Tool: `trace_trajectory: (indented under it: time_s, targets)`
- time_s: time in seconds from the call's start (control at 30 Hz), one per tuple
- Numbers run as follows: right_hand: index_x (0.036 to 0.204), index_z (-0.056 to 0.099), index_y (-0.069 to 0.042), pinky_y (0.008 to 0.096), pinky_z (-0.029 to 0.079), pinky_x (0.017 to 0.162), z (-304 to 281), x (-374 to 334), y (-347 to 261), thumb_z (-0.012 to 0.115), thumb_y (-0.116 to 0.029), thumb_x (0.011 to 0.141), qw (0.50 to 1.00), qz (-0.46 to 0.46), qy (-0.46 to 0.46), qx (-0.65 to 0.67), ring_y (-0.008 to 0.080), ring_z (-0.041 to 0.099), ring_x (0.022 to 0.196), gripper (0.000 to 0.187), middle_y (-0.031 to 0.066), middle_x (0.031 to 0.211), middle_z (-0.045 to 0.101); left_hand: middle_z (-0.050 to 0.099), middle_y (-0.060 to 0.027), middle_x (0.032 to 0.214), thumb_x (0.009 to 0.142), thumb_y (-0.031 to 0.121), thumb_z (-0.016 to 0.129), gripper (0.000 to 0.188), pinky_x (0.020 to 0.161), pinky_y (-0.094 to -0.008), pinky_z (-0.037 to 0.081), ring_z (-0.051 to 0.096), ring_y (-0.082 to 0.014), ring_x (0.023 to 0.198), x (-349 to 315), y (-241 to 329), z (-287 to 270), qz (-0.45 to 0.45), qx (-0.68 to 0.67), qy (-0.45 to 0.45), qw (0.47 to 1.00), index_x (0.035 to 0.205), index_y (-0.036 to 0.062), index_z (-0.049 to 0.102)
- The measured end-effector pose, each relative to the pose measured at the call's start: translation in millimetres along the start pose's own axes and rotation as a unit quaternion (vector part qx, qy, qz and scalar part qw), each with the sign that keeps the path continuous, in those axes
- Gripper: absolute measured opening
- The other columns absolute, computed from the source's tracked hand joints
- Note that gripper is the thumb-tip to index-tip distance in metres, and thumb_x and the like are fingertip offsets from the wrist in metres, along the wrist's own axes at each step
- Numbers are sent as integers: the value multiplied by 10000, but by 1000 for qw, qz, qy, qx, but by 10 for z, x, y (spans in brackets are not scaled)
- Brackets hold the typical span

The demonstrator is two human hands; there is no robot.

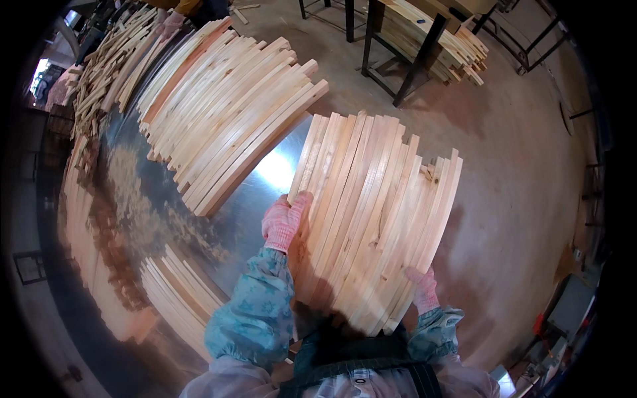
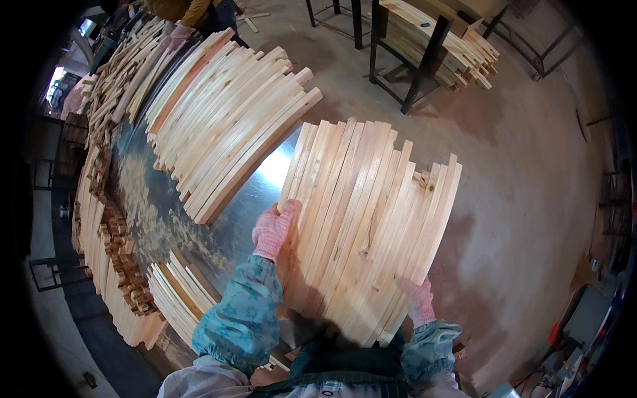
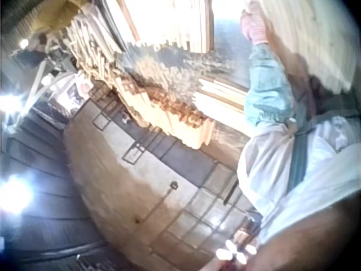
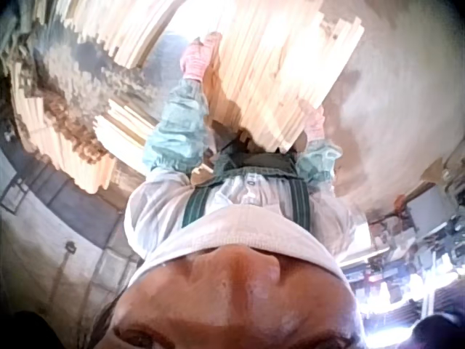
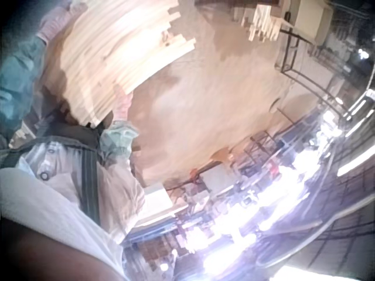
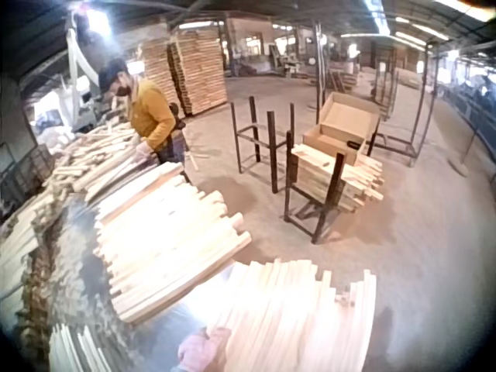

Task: The person picks up bundles of wood slats from a conveyor belt and places them on a metal table, then carries a large bundle of slats from the table back to the conveyor belt.

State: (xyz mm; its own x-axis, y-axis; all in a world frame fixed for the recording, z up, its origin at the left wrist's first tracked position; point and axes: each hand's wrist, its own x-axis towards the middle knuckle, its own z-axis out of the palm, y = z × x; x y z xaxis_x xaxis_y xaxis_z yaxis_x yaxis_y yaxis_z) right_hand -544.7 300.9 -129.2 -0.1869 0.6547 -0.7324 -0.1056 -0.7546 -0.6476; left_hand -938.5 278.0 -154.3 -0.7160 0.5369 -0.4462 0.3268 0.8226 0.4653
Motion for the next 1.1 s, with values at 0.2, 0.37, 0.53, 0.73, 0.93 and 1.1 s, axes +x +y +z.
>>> trace_trajectory:
  time_s: [0.2, 0.37, 0.53, 0.73, 0.93, 1.1]
  targets:
    - [1201, 589, -40, 378, 535, 834, 164, 49, -42, 760, -66, 708, 995, -80, -59, 14, 226, 650, 941, 522, 84, 1057, 666, 679, -153, 984, 853, 630, 540, 648, 747, -403, 475, 629, -289, 902, -93, 386, -451, 28, 30, 36, 999, 1140, 55, 618]
    - [1178, 600, -40, 355, 536, 817, 1163, 88, -654, 756, -64, 705, 988, -82, -124, 36, 211, 655, 899, 498, 75, 1033, 669, 653, -142, 1123, 797, 785, 406, 753, 629, -607, 494, 624, -376, 1037, 377, 550, -1503, -7, 100, 60, 993, 1238, 194, 561]
    - [1166, 606, -48, 343, 533, 810, 2417, 288, -802, 731, -83, 752, 985, -65, -148, 65, 202, 653, 916, 434, 77, 1045, 667, 682, -159, 1061, 816, 721, 479, 738, 839, -501, 473, 640, -364, 987, 644, 1216, -2876, -53, 179, 173, 967, 1153, 84, 637]
    - [1225, 561, -65, 334, 519, 705, 3371, 849, 71, 551, -325, 936, 862, -266, -193, -387, 200, 612, 772, 389, 47, 876, 619, 695, -166, 971, 822, 710, 480, 669, 825, -461, 480, 641, -366, 966, 1978, 1214, -3881, 51, 253, 228, 939, 1062, 121, 689]
    - [1298, 502, -137, 298, 499, 516, 4345, 1616, -719, 567, -437, 931, 751, 140, -413, -497, 147, 621, 664, 479, 48, 753, 615, 699, -141, 938, 889, 662, 366, 644, 859, -439, 489, 647, -331, 969, 3860, 792, -2852, 48, 258, 244, 934, 1072, 141, 696]
    - [1157, 612, -50, 269, 515, 657, 4341, 1381, -1042, 654, -293, 901, 837, 63, -396, -373, 139, 596, 678, 355, 73, 851, 667, 678, -151, 1054, 926, 600, 330, 621, 915, -434, 455, 609, -319, 1070, 3657, 745, -3106, 92, 197, 179, 959, 1057, 107, 684]
